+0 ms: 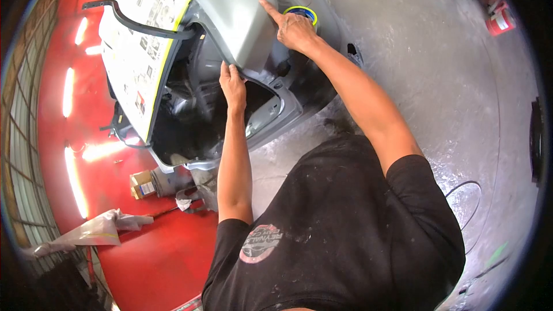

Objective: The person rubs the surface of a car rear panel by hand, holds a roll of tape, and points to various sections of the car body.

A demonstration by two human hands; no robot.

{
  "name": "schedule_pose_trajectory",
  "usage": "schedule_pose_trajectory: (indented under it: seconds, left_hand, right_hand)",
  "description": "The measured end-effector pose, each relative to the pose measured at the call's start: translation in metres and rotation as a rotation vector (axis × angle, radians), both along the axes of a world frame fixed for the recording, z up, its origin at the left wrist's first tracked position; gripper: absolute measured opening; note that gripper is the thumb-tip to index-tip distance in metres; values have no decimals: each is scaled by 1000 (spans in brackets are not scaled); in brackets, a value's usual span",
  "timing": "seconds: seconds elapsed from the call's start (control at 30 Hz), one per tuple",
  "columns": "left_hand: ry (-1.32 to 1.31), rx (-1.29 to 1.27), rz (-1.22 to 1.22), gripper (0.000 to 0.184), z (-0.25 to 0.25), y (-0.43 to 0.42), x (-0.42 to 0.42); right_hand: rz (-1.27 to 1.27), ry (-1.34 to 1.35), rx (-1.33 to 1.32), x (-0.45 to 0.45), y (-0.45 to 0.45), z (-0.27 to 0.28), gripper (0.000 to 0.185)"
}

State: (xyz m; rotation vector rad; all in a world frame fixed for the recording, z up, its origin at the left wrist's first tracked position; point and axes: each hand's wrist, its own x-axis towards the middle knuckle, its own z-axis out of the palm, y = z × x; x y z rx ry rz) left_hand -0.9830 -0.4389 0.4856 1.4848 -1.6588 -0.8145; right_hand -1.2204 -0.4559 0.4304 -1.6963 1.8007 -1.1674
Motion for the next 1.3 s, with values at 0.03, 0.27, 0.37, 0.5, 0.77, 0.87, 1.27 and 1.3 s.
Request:
schedule_pose_trajectory:
  seconds: [0.03, 0.27, 0.37, 0.5, 0.77, 0.87, 1.27, 1.3]
  left_hand:
    - [1, 1, 8, 33, -1, 0, 1]
    - [-32, 21, -6, 34, -2, -2, 6]
    - [-32, 25, -18, 34, -4, -7, 11]
    - [-6, 61, -41, 33, -5, -7, 13]
    - [23, 80, -58, 32, 1, -1, 8]
    - [8, 68, -48, 31, 1, -2, 9]
    - [17, 68, -72, 29, -1, -3, 11]
    - [-6, 65, -78, 29, 0, -4, 11]
  right_hand:
    - [4, -6, -9, 0, 3, -1, 100]
    - [-31, -72, 61, 3, 23, -13, 100]
    - [-44, -73, 18, 3, 15, -10, 98]
    - [-52, -9, -77, 5, -6, -5, 97]
    - [14, -76, -15, -1, 13, -6, 102]
    - [11, -108, 14, 3, 21, -14, 102]
    - [-68, -292, -71, 24, 43, -47, 97]
    - [-87, -288, -103, 23, 41, -45, 97]
